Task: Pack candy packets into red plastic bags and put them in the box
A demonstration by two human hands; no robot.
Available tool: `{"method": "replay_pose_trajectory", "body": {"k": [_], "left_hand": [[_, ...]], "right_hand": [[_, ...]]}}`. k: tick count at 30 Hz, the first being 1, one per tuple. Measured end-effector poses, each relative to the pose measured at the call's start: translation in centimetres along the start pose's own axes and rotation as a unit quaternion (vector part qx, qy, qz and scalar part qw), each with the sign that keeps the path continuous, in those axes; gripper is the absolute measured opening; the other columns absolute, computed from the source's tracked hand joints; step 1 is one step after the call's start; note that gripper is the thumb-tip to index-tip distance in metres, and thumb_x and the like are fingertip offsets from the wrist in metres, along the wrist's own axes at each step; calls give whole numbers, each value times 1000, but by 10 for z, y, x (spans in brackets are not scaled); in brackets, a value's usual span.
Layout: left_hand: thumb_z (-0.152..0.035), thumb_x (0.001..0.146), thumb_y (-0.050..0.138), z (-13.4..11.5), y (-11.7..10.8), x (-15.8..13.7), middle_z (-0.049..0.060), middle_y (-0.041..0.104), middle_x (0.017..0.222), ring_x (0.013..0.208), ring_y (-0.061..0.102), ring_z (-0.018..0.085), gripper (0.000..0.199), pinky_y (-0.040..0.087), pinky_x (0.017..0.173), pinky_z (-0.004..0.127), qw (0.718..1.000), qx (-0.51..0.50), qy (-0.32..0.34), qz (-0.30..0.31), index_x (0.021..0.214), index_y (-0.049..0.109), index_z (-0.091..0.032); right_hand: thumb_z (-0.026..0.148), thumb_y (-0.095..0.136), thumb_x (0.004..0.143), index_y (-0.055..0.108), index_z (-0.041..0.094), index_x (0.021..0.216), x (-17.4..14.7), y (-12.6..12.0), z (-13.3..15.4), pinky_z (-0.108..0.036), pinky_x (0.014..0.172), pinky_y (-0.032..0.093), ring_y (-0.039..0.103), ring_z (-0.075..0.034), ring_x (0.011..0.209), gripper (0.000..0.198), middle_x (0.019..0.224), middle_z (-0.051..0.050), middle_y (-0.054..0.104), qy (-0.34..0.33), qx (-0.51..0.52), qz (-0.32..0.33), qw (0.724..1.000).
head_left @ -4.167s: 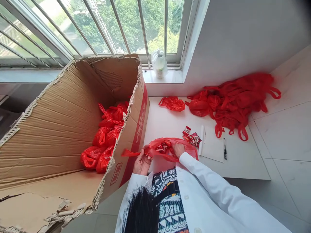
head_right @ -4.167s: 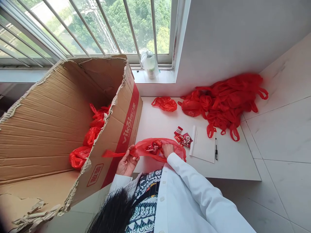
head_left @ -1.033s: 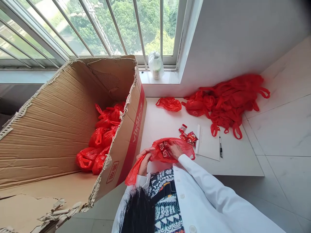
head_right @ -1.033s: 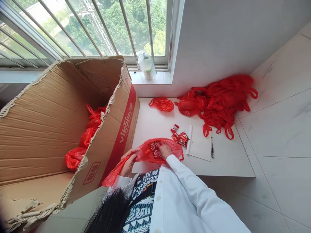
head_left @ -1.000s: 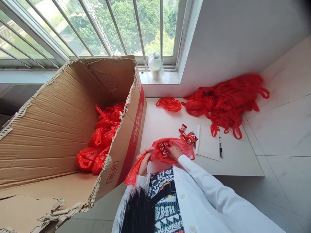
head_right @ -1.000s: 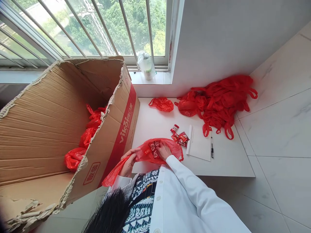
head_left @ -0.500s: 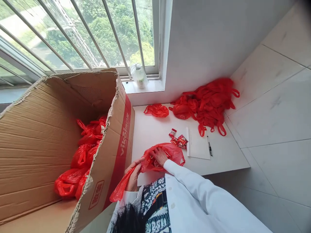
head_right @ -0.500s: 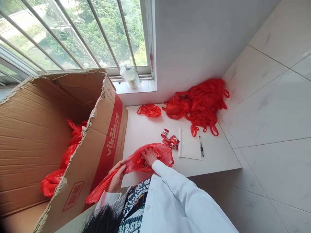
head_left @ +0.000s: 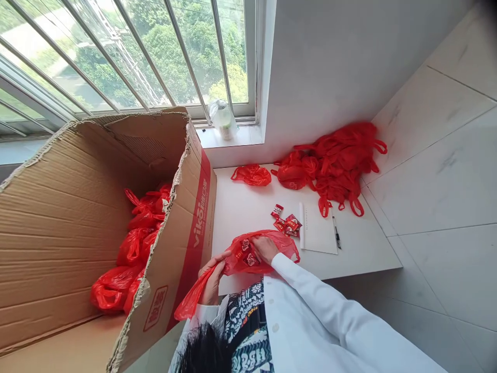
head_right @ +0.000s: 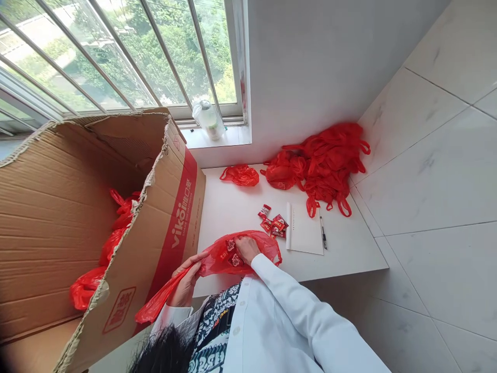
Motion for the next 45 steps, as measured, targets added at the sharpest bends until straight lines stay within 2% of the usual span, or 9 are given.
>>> {"method": "replay_pose_trajectory", "body": {"k": [4, 7, 9, 15, 22, 30, 35, 40, 45], "left_hand": [[-42, 68, 68, -3, 2, -1, 7, 71, 89, 76, 64, 25, 27, 53, 77, 40, 1000, -21, -6, 2, 89, 71, -25], [-43, 68, 67, -3, 6, -1, 6, 71, 87, 74, 64, 24, 27, 53, 78, 41, 1000, -23, -10, 4, 88, 71, -25], [-43, 68, 67, -3, 9, -2, 7, 71, 87, 76, 64, 26, 27, 53, 79, 42, 1000, -16, -9, 8, 87, 71, -25], [-47, 66, 66, -4, 11, -1, 10, 71, 96, 89, 64, 31, 29, 52, 84, 45, 1000, -18, -10, -5, 85, 71, -25], [-37, 66, 68, -11, 15, -4, 8, 68, 106, 98, 61, 31, 22, 51, 85, 43, 999, -34, -10, -3, 85, 72, -26], [-36, 68, 67, -9, 20, -5, 8, 67, 109, 108, 57, 33, 24, 54, 81, 42, 998, -50, -12, 21, 90, 71, -26], [-37, 67, 69, -6, 23, -1, 8, 65, 115, 107, 59, 32, 31, 51, 89, 43, 997, -71, -23, 13, 97, 70, -26], [-38, 68, 68, -8, 26, 3, 5, 63, 117, 113, 55, 31, 35, 45, 100, 42, 997, -57, -34, 40, 102, 68, -27], [-38, 67, 66, -7, 22, 6, 2, 60, 122, 120, 49, 32, 45, 48, 97, 45, 998, -44, -29, 42, 112, 64, -30]], "right_hand": [[27, 38, 91, 59, 22, 102, -28, -47, -28, -24, 82, 46, 62, -13, 90, 24, 99, -2, 67, -2, 225, -139, 964], [36, 42, 85, 59, 18, 101, -39, -70, -83, -28, 77, 49, 63, -16, 86, 29, 98, -6, 67, 103, 373, -281, 878], [39, 44, 82, 60, 16, 101, -38, -72, -123, -28, 71, 49, 63, -17, 80, 33, 92, -7, 68, 184, 368, -314, 855], [23, 41, 80, 62, 15, 103, 0, -56, -186, -35, 86, 41, 56, -21, 94, 32, 103, -11, 63, 284, 140, -254, 914], [10, 43, 82, 60, 20, 109, 52, -37, -160, -36, 96, 30, 38, -22, 118, 33, 125, -8, 52, 68, -20, -100, 992], [25, 47, 81, 54, 20, 100, 35, -73, -144, -28, 71, 40, 56, -18, 78, 20, 88, -5, 64, 142, 40, -178, 973], [29, 53, 76, 53, 20, 93, -22, -58, -71, -23, 67, 43, 59, -13, 72, 19, 83, 1, 65, 10, 280, -127, 952], [13, 50, 79, 54, 19, 110, -33, -29, -8, -28, 80, 44, 56, -18, 97, 32, 107, -6, 62, -6, 181, -148, 972], [10, 39, 85, 60, 19, 100, -43, -44, -34, -29, 90, 40, 53, -17, 98, 27, 101, -4, 63, 16, 160, -273, 949]]}}
Point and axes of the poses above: each hand's wrist, its own x-axis towards the middle knuckle, its own y-axis out of the palm, z = x × y, the point moved 3 cm from there along x, towards the middle knuckle
